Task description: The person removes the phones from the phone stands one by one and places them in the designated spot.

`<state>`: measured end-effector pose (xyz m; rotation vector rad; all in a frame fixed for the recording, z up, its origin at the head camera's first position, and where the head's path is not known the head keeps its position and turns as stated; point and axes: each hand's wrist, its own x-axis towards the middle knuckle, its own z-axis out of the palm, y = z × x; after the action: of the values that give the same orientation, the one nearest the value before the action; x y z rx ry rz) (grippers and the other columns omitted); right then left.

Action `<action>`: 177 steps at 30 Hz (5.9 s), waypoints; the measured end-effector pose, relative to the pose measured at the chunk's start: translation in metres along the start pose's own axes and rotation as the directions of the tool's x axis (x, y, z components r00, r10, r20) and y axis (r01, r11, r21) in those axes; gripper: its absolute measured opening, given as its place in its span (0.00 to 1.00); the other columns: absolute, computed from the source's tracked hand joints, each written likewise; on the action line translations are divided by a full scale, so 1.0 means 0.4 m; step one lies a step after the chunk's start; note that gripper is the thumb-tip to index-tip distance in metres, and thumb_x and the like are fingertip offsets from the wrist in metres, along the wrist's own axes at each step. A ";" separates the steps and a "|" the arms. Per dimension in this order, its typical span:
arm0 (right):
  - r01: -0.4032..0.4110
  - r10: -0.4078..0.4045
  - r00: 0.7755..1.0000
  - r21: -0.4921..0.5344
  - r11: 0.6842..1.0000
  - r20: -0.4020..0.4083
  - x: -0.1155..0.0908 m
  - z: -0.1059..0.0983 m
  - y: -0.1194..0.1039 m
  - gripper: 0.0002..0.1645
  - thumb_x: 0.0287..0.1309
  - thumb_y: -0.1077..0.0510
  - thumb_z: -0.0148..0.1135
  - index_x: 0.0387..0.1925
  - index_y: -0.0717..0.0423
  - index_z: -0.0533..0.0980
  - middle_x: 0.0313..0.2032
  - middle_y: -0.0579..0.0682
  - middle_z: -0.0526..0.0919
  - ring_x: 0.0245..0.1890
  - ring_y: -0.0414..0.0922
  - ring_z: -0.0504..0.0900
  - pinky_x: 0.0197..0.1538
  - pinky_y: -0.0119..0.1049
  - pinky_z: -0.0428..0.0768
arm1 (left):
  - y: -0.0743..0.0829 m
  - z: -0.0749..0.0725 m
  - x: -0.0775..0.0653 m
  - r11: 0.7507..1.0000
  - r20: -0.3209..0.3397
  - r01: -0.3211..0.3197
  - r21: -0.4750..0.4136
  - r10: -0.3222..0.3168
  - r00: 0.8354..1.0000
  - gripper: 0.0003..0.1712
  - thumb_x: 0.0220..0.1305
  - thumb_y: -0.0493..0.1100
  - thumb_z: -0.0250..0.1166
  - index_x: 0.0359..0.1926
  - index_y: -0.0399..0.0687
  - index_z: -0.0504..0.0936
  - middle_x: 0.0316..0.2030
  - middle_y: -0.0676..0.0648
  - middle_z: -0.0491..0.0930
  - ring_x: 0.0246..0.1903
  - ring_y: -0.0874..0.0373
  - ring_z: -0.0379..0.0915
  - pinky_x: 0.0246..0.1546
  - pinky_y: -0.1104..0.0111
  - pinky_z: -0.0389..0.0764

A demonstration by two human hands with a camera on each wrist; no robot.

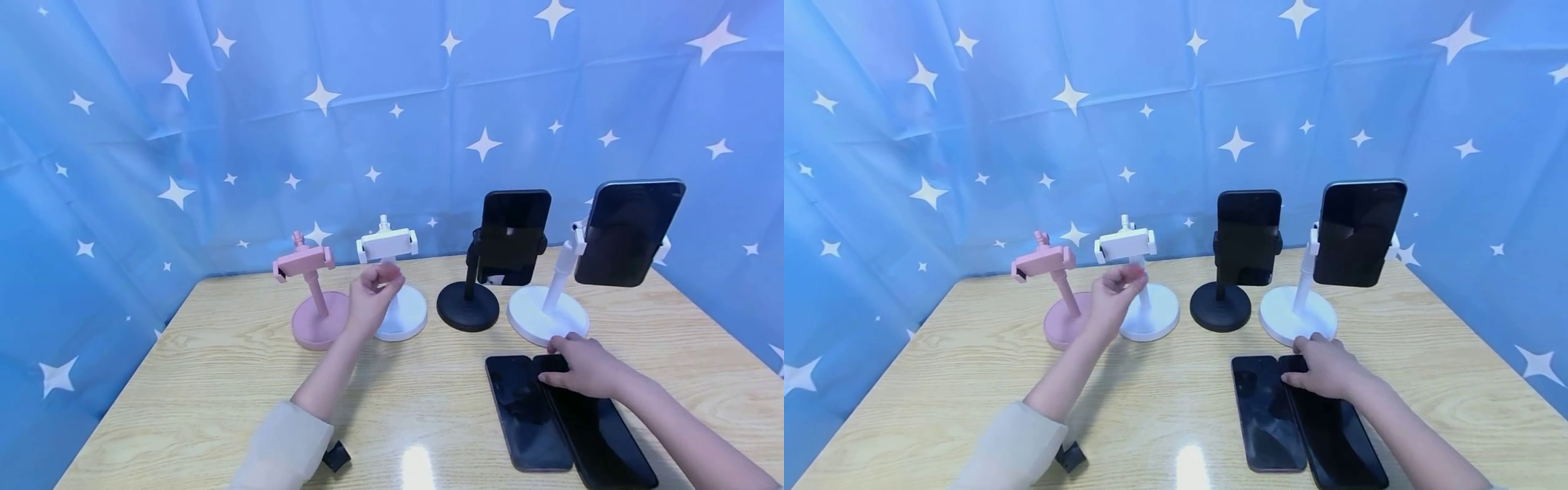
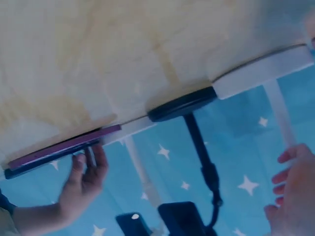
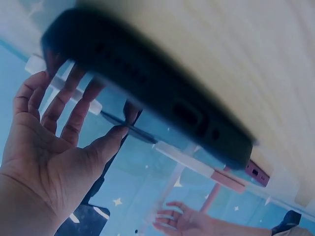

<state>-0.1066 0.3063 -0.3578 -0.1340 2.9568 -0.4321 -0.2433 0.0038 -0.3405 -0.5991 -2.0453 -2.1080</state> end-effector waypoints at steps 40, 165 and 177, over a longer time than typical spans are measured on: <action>0.138 -0.005 0.835 0.200 0.970 -0.550 0.055 -0.186 -0.209 0.35 0.67 0.62 0.38 0.65 0.77 0.37 0.55 0.79 0.60 0.44 0.68 0.73 0.48 0.60 0.71 | 0.150 0.219 0.039 0.993 0.301 0.050 0.105 -0.079 0.950 0.22 0.63 0.40 0.58 0.58 0.49 0.71 0.48 0.46 0.75 0.46 0.56 0.75 0.43 0.70 0.77; 0.683 -0.336 0.592 0.235 0.692 -0.733 -0.149 -0.070 -0.275 0.19 0.46 0.78 0.60 0.41 0.62 0.72 0.32 0.41 0.75 0.27 0.31 0.74 0.29 0.16 0.73 | 0.249 0.003 -0.246 0.991 0.523 -0.005 -0.136 0.076 0.849 0.22 0.51 0.25 0.63 0.51 0.26 0.74 0.40 0.29 0.79 0.38 0.42 0.80 0.38 0.64 0.80; 0.588 -0.280 0.633 0.213 0.780 -0.722 -0.170 -0.117 -0.333 0.41 0.36 0.79 0.65 0.57 0.60 0.67 0.49 0.42 0.75 0.45 0.30 0.75 0.41 0.16 0.74 | 0.261 -0.006 -0.210 0.957 0.466 -0.289 0.016 0.249 0.849 0.51 0.41 0.32 0.72 0.67 0.51 0.58 0.58 0.46 0.61 0.51 0.52 0.64 0.46 0.64 0.76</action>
<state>-0.0384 0.1997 -0.2656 -0.8539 3.3457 -1.4913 -0.1282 -0.0194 -0.2755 -1.3987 -2.0936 -1.8278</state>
